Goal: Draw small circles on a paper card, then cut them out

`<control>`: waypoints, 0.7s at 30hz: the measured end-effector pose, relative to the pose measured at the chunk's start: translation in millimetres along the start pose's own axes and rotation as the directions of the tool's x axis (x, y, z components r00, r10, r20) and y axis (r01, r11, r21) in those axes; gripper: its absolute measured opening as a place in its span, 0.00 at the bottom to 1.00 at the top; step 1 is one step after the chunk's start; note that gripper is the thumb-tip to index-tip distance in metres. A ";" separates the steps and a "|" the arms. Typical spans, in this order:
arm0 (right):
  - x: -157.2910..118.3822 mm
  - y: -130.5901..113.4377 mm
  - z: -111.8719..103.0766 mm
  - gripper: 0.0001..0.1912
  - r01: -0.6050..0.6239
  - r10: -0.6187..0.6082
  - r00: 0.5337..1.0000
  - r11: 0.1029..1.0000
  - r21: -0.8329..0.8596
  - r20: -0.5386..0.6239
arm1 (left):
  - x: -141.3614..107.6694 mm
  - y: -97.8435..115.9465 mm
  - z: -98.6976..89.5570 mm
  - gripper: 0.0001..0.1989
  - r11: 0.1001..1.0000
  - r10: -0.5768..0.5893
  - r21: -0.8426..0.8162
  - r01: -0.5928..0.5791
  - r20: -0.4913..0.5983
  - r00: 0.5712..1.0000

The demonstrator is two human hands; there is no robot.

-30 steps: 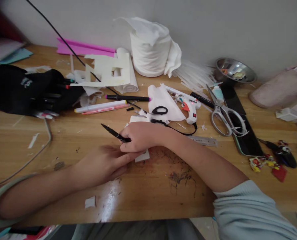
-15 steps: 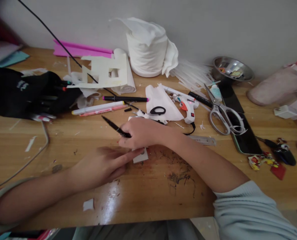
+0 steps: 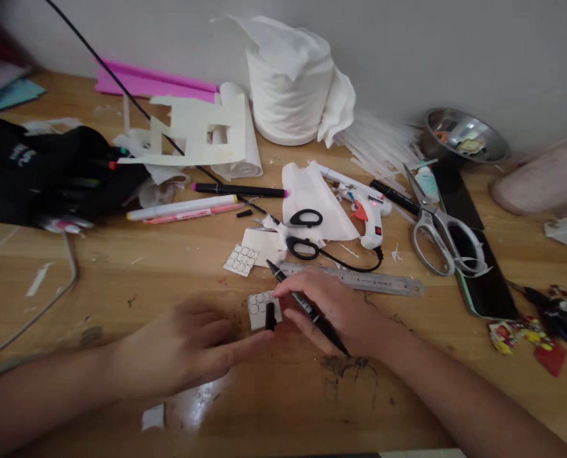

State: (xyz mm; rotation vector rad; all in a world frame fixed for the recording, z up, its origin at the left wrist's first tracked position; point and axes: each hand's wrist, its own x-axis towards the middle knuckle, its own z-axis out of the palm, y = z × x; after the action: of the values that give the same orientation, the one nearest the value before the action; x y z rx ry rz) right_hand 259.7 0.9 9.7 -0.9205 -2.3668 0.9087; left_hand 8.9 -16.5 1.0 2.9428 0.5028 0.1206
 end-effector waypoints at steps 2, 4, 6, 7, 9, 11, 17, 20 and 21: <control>2.7 2.1 4.4 0.16 0.060 -0.063 0.997 0.996 0.063 0.048 | 0.0 -0.1 -0.8 0.27 1.000 -0.003 -0.018 0.002 -0.003 1.000; 7.2 4.3 8.2 0.14 0.092 -0.100 0.992 0.990 0.109 0.075 | -0.5 -0.5 -1.1 0.26 1.000 -0.008 -0.029 0.008 0.010 1.000; 10.2 6.4 11.2 0.12 0.093 -0.104 0.992 0.986 0.136 0.077 | -1.4 -1.2 -0.9 0.27 0.999 -0.001 -0.035 0.002 0.009 1.000; 10.7 7.3 12.3 0.11 0.093 -0.105 0.992 0.985 0.146 0.075 | -1.8 -1.7 -0.7 0.28 0.999 0.000 -0.039 0.000 0.001 1.000; 9.8 8.4 13.9 0.10 0.104 -0.114 0.992 0.983 0.153 0.057 | -2.4 -3.0 -0.5 0.29 0.998 0.005 -0.066 -0.006 -0.008 1.000; 7.1 8.9 15.3 0.10 0.098 -0.099 0.995 0.985 0.144 0.001 | -2.8 -4.1 -0.9 0.29 0.996 0.009 -0.090 -0.010 -0.011 1.000; -0.9 8.3 15.9 0.13 -0.187 0.212 0.975 0.948 0.259 -0.073 | -2.2 -4.4 -3.9 0.20 0.987 -0.025 -0.156 0.030 0.035 0.999; -0.9 6.9 12.4 0.13 -0.228 0.235 0.972 0.943 0.242 0.002 | -1.2 -4.4 -4.2 0.19 0.983 -0.028 -0.178 0.038 0.057 0.998; -0.5 6.5 11.2 0.13 -0.230 0.233 0.972 0.946 0.227 0.012 | -0.9 -4.6 -3.9 0.19 0.982 -0.029 -0.186 0.040 0.060 0.998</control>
State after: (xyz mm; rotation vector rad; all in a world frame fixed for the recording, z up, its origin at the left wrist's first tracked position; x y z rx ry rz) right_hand 256.2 -0.5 -2.7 -1.1214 -2.1155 1.2293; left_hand 6.1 -12.0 4.0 2.7439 0.5048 0.0747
